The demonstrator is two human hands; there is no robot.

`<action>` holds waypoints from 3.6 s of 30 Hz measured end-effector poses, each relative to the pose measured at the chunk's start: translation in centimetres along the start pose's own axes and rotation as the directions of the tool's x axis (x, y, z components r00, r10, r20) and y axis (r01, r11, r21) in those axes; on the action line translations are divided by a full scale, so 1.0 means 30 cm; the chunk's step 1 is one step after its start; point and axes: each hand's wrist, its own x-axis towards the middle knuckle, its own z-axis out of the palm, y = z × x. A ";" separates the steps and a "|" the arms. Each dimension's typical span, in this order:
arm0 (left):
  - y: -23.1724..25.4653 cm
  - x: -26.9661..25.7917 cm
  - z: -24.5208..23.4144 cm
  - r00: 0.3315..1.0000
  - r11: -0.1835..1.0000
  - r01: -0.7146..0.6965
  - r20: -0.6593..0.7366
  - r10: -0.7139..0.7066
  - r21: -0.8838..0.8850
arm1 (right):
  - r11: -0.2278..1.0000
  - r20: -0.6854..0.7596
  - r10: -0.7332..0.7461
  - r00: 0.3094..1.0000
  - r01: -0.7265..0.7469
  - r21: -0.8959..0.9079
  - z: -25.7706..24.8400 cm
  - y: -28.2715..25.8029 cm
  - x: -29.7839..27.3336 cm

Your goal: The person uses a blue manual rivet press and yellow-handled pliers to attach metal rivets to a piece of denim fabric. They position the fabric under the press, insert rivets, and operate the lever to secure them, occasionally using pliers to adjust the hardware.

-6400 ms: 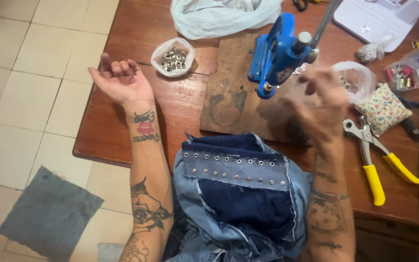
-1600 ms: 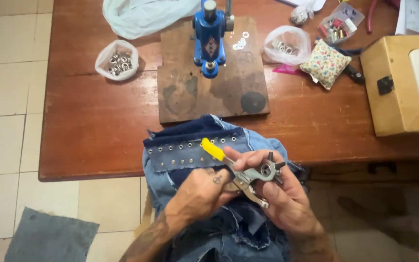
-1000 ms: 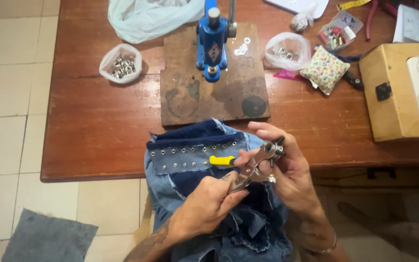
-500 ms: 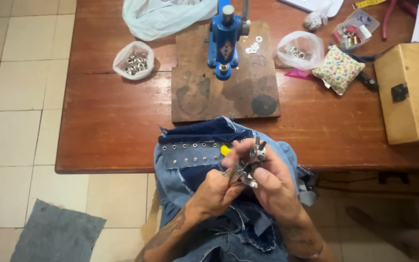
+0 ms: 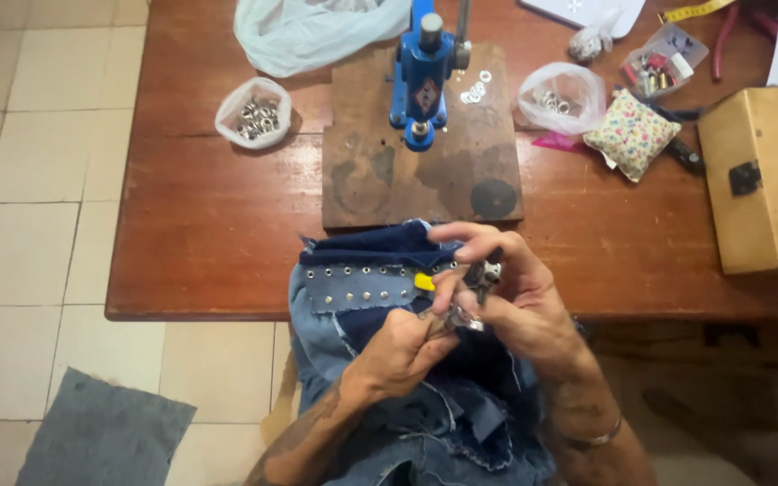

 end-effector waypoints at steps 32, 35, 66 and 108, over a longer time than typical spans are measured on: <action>0.057 0.073 -0.053 0.987 0.965 -0.137 -0.109 0.115 -0.223 | 0.922 -0.085 -0.284 0.955 0.297 0.248 -0.062 0.297 -0.018; 0.073 0.075 -0.055 0.988 0.965 -0.134 -0.105 0.112 -0.225 | 0.924 -0.101 -0.273 0.957 0.290 0.248 -0.066 0.310 -0.029; 0.233 0.226 -0.084 0.956 0.930 0.287 0.003 -0.294 -0.228 | 0.886 -0.303 -0.018 0.953 0.155 0.436 -0.170 0.224 0.027; 0.078 0.082 -0.055 0.994 0.975 0.106 0.046 -0.099 -0.197 | 0.994 -0.099 -0.113 0.989 0.113 -0.008 -0.049 0.124 0.021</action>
